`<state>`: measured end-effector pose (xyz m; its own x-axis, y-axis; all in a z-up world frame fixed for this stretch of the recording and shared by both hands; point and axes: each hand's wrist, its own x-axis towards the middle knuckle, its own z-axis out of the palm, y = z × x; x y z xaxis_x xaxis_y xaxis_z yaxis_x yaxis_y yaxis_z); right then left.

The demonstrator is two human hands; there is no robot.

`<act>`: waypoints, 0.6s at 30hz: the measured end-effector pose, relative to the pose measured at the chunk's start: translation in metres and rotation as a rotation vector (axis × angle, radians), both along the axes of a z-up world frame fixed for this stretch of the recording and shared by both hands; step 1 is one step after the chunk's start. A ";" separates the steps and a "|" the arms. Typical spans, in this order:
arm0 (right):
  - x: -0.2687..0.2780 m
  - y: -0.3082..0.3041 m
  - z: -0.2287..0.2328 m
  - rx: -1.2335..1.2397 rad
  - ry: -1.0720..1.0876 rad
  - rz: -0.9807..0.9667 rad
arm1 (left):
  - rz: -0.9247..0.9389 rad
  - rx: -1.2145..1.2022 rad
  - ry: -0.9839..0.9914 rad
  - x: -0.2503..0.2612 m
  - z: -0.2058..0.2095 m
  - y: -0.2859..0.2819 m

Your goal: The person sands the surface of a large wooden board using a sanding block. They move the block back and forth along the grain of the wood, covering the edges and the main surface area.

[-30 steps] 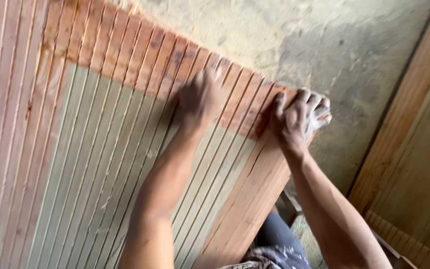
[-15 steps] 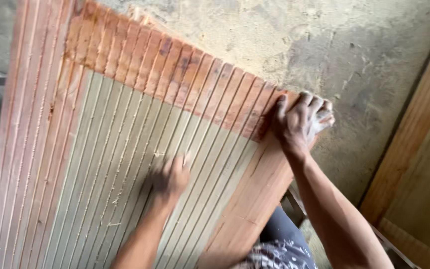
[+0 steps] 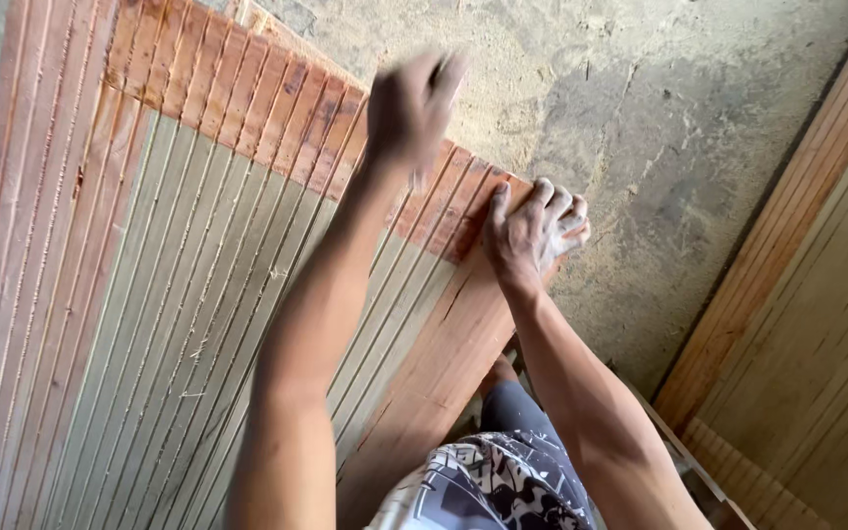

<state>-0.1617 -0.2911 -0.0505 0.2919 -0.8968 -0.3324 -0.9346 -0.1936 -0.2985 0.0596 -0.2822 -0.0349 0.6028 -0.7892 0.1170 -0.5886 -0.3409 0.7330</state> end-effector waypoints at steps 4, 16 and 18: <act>-0.004 -0.005 -0.007 -0.024 -0.034 0.003 | 0.074 -0.141 0.688 -0.081 0.026 0.132; -0.078 0.065 0.074 0.212 -0.540 0.853 | 0.817 -0.102 0.986 -0.269 0.020 0.282; -0.094 0.101 0.096 0.552 -0.434 1.043 | 0.882 -0.109 0.971 -0.271 0.025 0.274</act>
